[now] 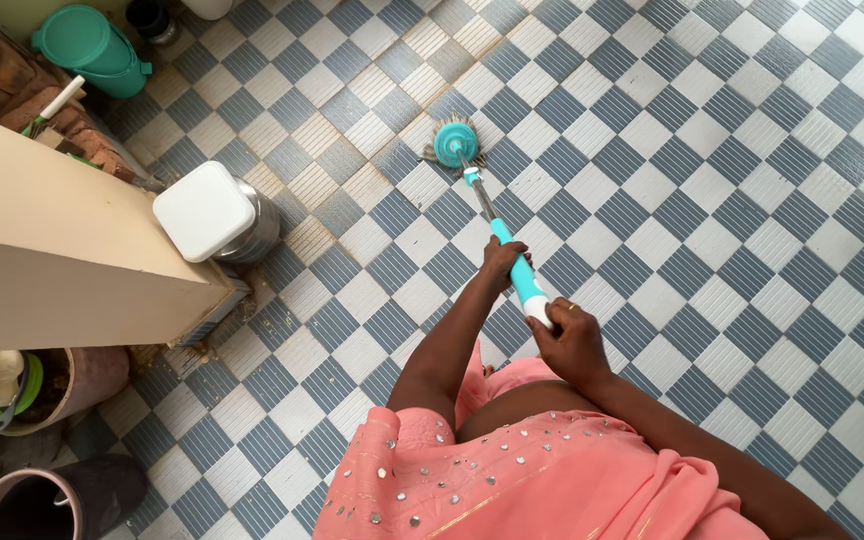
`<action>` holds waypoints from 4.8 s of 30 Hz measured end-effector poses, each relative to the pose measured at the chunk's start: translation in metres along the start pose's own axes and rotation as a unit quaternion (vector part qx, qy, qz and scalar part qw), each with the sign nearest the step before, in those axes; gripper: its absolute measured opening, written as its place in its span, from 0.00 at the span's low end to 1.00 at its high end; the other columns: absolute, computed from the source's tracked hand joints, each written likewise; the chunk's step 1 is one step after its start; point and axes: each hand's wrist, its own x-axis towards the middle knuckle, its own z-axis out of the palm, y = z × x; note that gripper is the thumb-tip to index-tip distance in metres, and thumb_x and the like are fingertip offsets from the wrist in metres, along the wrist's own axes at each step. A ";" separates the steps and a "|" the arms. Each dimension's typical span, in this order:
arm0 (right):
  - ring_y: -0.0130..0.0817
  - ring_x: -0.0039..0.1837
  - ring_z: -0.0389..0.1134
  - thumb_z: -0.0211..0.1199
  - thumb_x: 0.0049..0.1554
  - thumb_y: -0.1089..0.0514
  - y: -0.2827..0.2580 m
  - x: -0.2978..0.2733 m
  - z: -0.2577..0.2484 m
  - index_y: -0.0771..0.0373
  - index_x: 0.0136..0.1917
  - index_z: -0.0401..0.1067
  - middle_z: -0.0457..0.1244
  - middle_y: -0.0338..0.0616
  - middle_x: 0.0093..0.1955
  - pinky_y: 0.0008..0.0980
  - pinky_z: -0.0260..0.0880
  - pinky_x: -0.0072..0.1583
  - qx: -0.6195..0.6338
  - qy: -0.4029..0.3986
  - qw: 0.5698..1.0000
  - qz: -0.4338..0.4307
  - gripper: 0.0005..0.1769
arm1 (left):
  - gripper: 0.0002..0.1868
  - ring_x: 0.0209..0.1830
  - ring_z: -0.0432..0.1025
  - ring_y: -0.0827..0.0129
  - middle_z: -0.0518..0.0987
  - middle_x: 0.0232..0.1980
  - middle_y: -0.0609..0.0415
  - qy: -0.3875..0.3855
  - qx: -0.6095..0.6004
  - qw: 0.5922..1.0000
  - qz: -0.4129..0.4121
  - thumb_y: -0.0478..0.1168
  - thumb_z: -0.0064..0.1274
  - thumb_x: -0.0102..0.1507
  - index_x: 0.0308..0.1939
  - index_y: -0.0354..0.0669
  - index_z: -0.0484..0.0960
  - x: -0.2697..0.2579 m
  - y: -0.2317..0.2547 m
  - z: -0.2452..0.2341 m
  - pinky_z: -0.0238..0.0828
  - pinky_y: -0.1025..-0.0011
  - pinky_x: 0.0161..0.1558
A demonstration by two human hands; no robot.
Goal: The person mops a checkered tiled floor using a turquoise spin mop. They move the mop back and forth across the floor, covering different areas of the room.
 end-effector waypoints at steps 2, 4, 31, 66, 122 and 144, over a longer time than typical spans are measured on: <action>0.32 0.28 0.61 0.68 0.55 0.57 -0.008 0.003 -0.011 0.67 0.32 0.65 0.59 0.45 0.32 0.36 0.58 0.32 -0.031 0.028 0.998 -0.051 0.17 | 0.39 0.29 0.73 0.59 0.73 0.37 0.39 -0.026 -0.044 0.999 0.000 0.24 0.51 0.62 0.68 0.39 0.42 0.000 -0.003 0.009 0.77 0.62 0.28; 0.34 0.28 0.59 0.69 0.54 0.58 -0.011 0.001 -0.015 0.67 0.31 0.65 0.59 0.46 0.31 0.37 0.57 0.33 -0.051 0.037 0.994 -0.085 0.18 | 0.34 0.29 0.74 0.60 0.73 0.36 0.40 -0.041 -0.037 0.998 -0.005 0.24 0.51 0.62 0.65 0.35 0.47 -0.005 -0.011 0.009 0.78 0.63 0.28; 0.44 0.30 0.58 0.71 0.54 0.56 0.067 0.052 -0.072 0.69 0.29 0.62 0.57 0.50 0.29 0.44 0.58 0.35 -0.051 -0.003 0.999 -0.002 0.23 | 0.34 0.29 0.75 0.56 0.74 0.36 0.37 -0.031 0.065 0.997 0.006 0.27 0.53 0.63 0.66 0.35 0.48 0.045 0.008 0.097 0.80 0.60 0.26; 0.36 0.27 0.49 0.66 0.60 0.62 0.160 0.123 -0.198 0.67 0.29 0.52 0.50 0.47 0.27 0.39 0.49 0.32 -0.003 0.143 0.985 -0.095 0.27 | 0.23 0.30 0.76 0.54 0.75 0.38 0.36 -0.006 0.062 0.998 0.012 0.29 0.52 0.64 0.56 0.27 0.55 0.113 -0.007 0.256 0.80 0.60 0.27; 0.39 0.31 0.59 0.63 0.59 0.60 0.098 0.286 -0.126 0.64 0.24 0.66 0.61 0.43 0.24 0.40 0.61 0.36 -0.025 0.066 0.997 0.028 0.22 | 0.36 0.27 0.76 0.53 0.71 0.46 0.38 0.082 0.104 0.991 0.024 0.29 0.49 0.63 0.71 0.43 0.47 0.201 0.153 0.214 0.79 0.56 0.25; 0.39 0.36 0.59 0.68 0.55 0.60 0.050 0.337 -0.080 0.66 0.31 0.64 0.58 0.47 0.30 0.40 0.59 0.39 -0.068 0.095 0.989 -0.095 0.17 | 0.30 0.29 0.75 0.57 0.74 0.38 0.39 -0.021 0.037 0.999 0.014 0.28 0.57 0.62 0.60 0.32 0.53 0.225 0.217 0.166 0.79 0.62 0.26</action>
